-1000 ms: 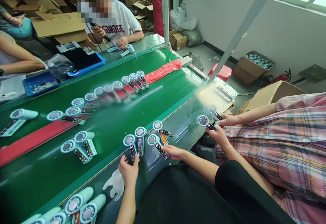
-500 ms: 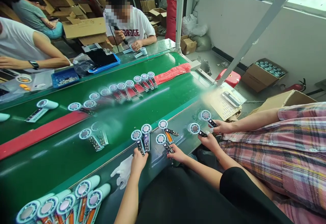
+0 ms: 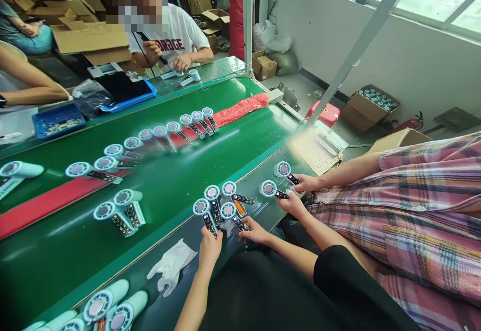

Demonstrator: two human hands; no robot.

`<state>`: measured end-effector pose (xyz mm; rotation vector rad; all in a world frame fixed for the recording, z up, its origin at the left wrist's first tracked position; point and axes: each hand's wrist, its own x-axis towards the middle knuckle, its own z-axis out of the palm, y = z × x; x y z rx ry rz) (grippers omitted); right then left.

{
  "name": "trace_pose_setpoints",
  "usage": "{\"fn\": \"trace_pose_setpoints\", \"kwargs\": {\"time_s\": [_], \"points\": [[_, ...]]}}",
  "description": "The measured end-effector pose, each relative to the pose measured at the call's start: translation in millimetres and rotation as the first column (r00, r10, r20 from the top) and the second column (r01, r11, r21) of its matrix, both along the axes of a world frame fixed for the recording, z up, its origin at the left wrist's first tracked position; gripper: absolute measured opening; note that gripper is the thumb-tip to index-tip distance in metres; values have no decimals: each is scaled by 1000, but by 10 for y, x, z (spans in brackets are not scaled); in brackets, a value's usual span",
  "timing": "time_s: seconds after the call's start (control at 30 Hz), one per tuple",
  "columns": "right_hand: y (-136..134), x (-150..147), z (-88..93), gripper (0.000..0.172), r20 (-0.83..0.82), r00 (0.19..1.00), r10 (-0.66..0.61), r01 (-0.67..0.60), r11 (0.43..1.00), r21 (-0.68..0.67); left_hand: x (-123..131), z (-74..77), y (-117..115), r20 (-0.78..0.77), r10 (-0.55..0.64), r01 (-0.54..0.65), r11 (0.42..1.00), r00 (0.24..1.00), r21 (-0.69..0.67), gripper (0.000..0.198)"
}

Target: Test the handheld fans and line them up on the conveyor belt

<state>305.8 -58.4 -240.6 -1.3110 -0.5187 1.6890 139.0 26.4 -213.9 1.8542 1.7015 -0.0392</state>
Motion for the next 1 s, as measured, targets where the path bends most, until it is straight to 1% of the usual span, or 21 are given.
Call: {"fn": "trace_pose_setpoints", "kwargs": {"time_s": [0.17,0.33,0.47,0.53,0.57,0.63,0.7,0.73,0.8,0.87,1.0], "points": [[-31,-27,17,44,22,999,-28,28,1000,1,38,-41,-26,14,-39,39,999,999,19,49],[-86,-42,41,36,95,992,-80,79,997,16,86,-68,-24,10,-94,94,995,995,27,53],[-104,-25,78,35,193,977,-94,90,996,26,71,-17,-17,21,-134,134,991,991,24,62],[-107,-7,81,36,243,966,-92,87,996,30,2,36,10,23,-150,150,989,988,14,64],[-108,5,76,36,262,961,-88,83,996,31,-51,65,32,23,-152,151,988,988,15,62],[-109,33,50,36,283,956,-78,72,997,30,-187,121,89,76,-113,108,992,991,71,51],[-105,65,12,37,278,959,-58,53,998,25,-346,167,161,182,-62,32,986,981,165,37],[-101,81,-7,38,269,962,-46,42,999,22,-426,186,201,239,-46,-6,977,970,212,34],[-90,111,-32,41,243,970,-23,20,1000,16,-571,218,281,309,-42,-49,958,950,283,34],[-83,131,-24,44,216,976,-3,-1,1000,16,-686,249,355,333,-40,-81,937,942,339,36],[-109,127,77,45,181,983,9,-17,999,43,-835,321,471,348,-38,-125,891,937,436,35]]}}
